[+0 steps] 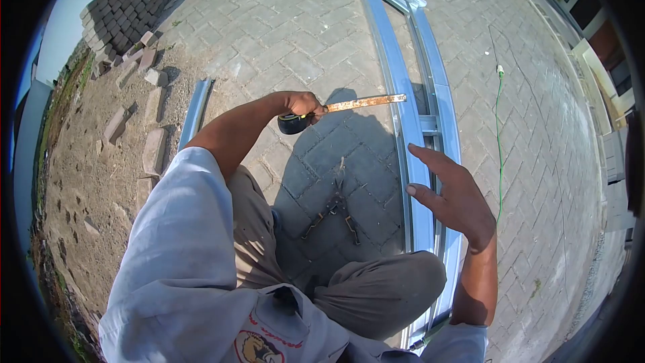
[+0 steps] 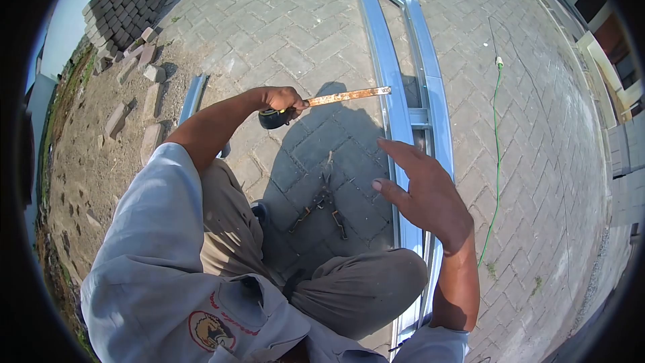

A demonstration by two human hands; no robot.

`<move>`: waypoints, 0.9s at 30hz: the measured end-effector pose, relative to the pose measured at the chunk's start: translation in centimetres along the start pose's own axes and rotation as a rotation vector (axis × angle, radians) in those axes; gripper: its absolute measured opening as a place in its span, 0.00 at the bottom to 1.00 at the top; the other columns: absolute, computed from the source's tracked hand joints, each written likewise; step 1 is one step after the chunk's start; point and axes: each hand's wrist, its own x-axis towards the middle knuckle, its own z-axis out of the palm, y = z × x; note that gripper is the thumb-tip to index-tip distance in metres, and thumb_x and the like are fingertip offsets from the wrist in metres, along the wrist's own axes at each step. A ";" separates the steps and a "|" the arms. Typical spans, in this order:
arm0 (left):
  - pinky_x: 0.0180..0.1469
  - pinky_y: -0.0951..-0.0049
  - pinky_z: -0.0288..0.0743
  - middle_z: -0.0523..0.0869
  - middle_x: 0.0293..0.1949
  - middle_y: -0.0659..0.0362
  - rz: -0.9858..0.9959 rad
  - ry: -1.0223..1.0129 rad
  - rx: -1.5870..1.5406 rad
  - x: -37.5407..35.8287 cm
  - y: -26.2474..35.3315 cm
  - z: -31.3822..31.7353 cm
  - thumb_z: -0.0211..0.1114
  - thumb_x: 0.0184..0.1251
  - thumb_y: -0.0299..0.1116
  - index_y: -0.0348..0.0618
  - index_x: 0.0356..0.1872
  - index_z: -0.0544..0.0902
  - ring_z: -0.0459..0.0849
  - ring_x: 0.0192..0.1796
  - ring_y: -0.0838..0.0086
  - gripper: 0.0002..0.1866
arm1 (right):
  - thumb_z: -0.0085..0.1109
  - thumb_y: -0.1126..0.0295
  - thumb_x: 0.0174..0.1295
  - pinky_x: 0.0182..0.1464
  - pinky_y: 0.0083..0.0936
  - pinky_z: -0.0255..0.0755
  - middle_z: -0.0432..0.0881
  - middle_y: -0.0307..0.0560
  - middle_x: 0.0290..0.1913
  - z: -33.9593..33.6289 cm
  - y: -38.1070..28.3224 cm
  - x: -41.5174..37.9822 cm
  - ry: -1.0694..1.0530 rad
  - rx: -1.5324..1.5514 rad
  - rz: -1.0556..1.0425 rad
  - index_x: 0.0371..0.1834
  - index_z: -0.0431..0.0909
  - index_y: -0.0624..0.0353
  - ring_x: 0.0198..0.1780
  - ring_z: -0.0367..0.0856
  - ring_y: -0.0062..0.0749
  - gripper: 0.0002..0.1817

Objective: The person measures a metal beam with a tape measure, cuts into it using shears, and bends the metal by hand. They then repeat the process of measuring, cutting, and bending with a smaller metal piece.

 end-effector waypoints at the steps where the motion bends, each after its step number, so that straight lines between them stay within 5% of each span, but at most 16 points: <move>1: 0.40 0.65 0.76 0.86 0.31 0.59 0.022 -0.007 0.015 0.1 0.2 0.0 0.61 0.77 0.53 0.41 0.32 0.88 0.82 0.34 0.71 0.24 | 0.70 0.61 0.66 0.70 0.47 0.70 0.78 0.61 0.68 0.2 -2.1 -0.7 -0.013 -0.047 -0.035 0.75 0.71 0.55 0.68 0.77 0.59 0.34; 6: 0.40 0.63 0.75 0.85 0.30 0.60 0.027 -0.023 0.094 1.4 -0.1 0.3 0.59 0.78 0.54 0.44 0.32 0.89 0.82 0.33 0.72 0.24 | 0.71 0.61 0.65 0.65 0.47 0.74 0.80 0.60 0.65 5.2 -5.1 -2.5 -0.027 -0.055 -0.145 0.73 0.71 0.54 0.62 0.80 0.60 0.34; 9: 0.36 0.64 0.74 0.85 0.27 0.60 -0.001 -0.024 0.094 2.3 -0.7 0.3 0.59 0.78 0.57 0.42 0.30 0.88 0.81 0.30 0.72 0.27 | 0.74 0.64 0.61 0.64 0.44 0.76 0.79 0.60 0.68 9.9 -1.6 -3.4 -0.291 -0.126 0.318 0.73 0.73 0.58 0.60 0.83 0.58 0.36; 15: 0.35 0.65 0.74 0.84 0.26 0.59 0.015 -0.074 0.094 2.4 -0.8 0.8 0.59 0.78 0.56 0.41 0.30 0.87 0.81 0.29 0.71 0.27 | 0.74 0.65 0.62 0.59 0.42 0.79 0.85 0.63 0.59 7.7 0.4 -3.8 0.152 -0.044 0.307 0.67 0.78 0.62 0.58 0.86 0.57 0.30; 20: 0.35 0.66 0.74 0.84 0.27 0.59 0.077 -0.083 0.110 1.8 -0.9 0.7 0.59 0.78 0.55 0.41 0.30 0.87 0.81 0.29 0.72 0.27 | 0.74 0.64 0.60 0.59 0.43 0.79 0.85 0.66 0.59 8.2 0.5 -3.6 -0.060 -0.056 0.396 0.68 0.77 0.64 0.59 0.85 0.57 0.32; 27: 0.37 0.66 0.73 0.84 0.27 0.59 0.051 -0.079 0.101 1.2 -2.6 -0.2 0.60 0.78 0.56 0.40 0.30 0.87 0.81 0.31 0.71 0.27 | 0.74 0.61 0.60 0.63 0.42 0.77 0.84 0.65 0.60 7.7 -0.8 -1.7 -0.068 0.006 0.438 0.67 0.78 0.65 0.62 0.83 0.60 0.33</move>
